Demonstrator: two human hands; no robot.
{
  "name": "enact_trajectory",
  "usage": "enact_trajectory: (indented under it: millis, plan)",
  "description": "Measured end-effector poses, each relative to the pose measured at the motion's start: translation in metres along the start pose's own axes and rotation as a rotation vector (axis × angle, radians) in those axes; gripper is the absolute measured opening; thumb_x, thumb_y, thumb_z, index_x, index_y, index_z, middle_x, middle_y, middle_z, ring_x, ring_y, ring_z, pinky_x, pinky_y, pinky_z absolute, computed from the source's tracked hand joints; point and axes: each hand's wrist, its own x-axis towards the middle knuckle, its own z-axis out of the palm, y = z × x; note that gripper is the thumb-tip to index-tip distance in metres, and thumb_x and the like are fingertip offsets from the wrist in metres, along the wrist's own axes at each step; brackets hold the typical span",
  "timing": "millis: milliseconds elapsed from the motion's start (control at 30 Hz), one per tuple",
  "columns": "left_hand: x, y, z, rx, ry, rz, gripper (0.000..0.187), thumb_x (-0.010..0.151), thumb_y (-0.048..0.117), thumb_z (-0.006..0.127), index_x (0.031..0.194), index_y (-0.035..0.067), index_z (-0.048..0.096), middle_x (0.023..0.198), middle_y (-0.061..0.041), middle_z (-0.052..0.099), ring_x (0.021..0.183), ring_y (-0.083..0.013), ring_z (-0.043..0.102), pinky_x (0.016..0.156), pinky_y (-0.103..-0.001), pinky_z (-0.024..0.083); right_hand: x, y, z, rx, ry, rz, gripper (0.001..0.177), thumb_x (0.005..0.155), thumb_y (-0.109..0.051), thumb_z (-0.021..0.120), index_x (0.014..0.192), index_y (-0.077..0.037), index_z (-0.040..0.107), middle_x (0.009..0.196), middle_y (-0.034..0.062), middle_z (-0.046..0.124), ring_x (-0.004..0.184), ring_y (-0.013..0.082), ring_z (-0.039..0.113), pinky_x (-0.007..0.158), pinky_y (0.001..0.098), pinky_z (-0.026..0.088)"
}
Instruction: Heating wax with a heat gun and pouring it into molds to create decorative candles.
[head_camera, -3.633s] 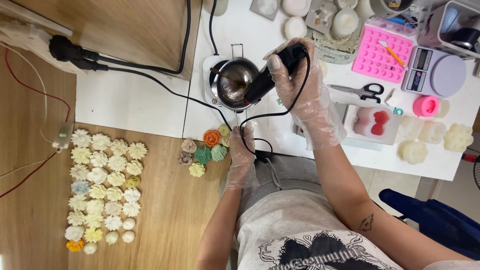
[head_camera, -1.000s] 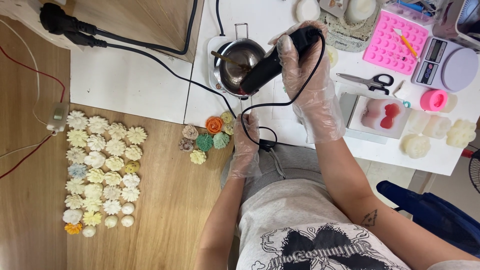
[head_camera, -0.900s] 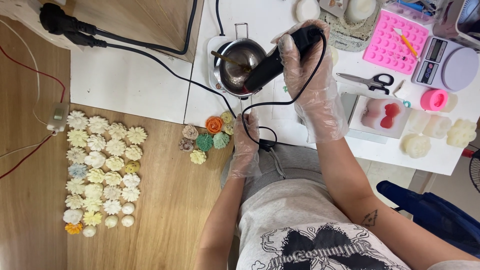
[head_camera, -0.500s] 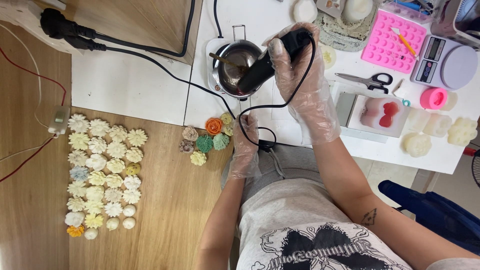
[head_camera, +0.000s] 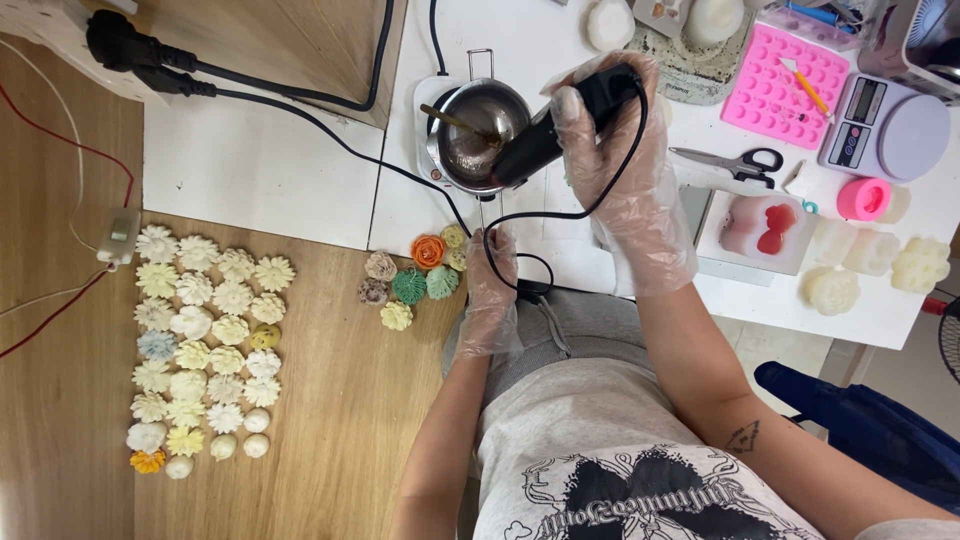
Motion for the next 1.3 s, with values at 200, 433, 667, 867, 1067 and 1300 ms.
enact_trajectory:
  millis: [200, 433, 667, 867, 1067, 1300]
  plan:
    - [-0.002, -0.005, 0.001, -0.029, 0.035, 0.085, 0.026, 0.102, 0.021, 0.058, 0.099, -0.004, 0.064, 0.085, -0.017, 0.068, 0.079, -0.0314, 0.066, 0.071, -0.041, 0.053, -0.002, -0.010, -0.006, -0.059, -0.073, -0.003, 0.033, 0.118, -0.021, 0.063, 0.126, 0.002, 0.040, 0.107, 0.0112, 0.071, 0.091, 0.0125, 0.067, 0.087, 0.0262, 0.058]
    - [-0.001, 0.017, -0.009, 0.005, 0.006, 0.006, 0.028, 0.101, 0.022, 0.061, 0.095, -0.005, 0.064, 0.083, -0.019, 0.068, 0.075, -0.0327, 0.065, 0.069, -0.043, 0.052, -0.002, -0.011, -0.006, -0.029, -0.014, 0.002, 0.035, 0.119, -0.026, 0.063, 0.129, -0.001, 0.040, 0.117, 0.0120, 0.070, 0.098, 0.0129, 0.068, 0.093, 0.0275, 0.059]
    - [-0.005, 0.045, -0.026, 0.052, -0.003, -0.001, 0.036, 0.104, 0.028, 0.058, 0.093, -0.006, 0.064, 0.084, -0.023, 0.067, 0.079, -0.0395, 0.064, 0.072, -0.047, 0.050, -0.002, -0.003, -0.005, 0.132, 0.062, 0.000, 0.035, 0.120, -0.026, 0.065, 0.127, -0.003, 0.039, 0.122, 0.0129, 0.065, 0.108, 0.0136, 0.063, 0.101, 0.0275, 0.055]
    - [-0.012, 0.048, -0.032, 0.162, 0.006, 0.125, 0.048, 0.109, 0.037, 0.050, 0.093, -0.006, 0.066, 0.090, -0.027, 0.067, 0.086, -0.0460, 0.062, 0.080, -0.052, 0.048, 0.008, 0.022, -0.012, 0.186, 0.165, -0.069, 0.030, 0.122, -0.026, 0.060, 0.127, -0.004, 0.040, 0.119, 0.0111, 0.065, 0.106, 0.0135, 0.061, 0.101, 0.0274, 0.052]
    - [-0.004, 0.078, -0.049, 0.071, -0.087, -0.106, 0.052, 0.105, 0.042, 0.051, 0.098, -0.007, 0.066, 0.088, -0.027, 0.070, 0.088, -0.0428, 0.066, 0.082, -0.049, 0.051, 0.012, 0.052, 0.003, 0.149, 0.458, -0.039, 0.025, 0.120, -0.028, 0.049, 0.130, -0.005, 0.044, 0.107, 0.0084, 0.067, 0.095, 0.0127, 0.059, 0.094, 0.0276, 0.051]
    - [-0.006, 0.071, -0.053, 0.060, -0.090, -0.152, 0.058, 0.102, 0.045, 0.051, 0.124, -0.008, 0.056, 0.099, -0.027, 0.073, 0.095, -0.0375, 0.073, 0.089, -0.043, 0.056, 0.004, 0.059, -0.002, 0.579, 0.572, 0.310, 0.031, 0.109, -0.035, 0.053, 0.115, -0.004, 0.051, 0.094, 0.0082, 0.062, 0.079, 0.0163, 0.057, 0.071, 0.0293, 0.052]
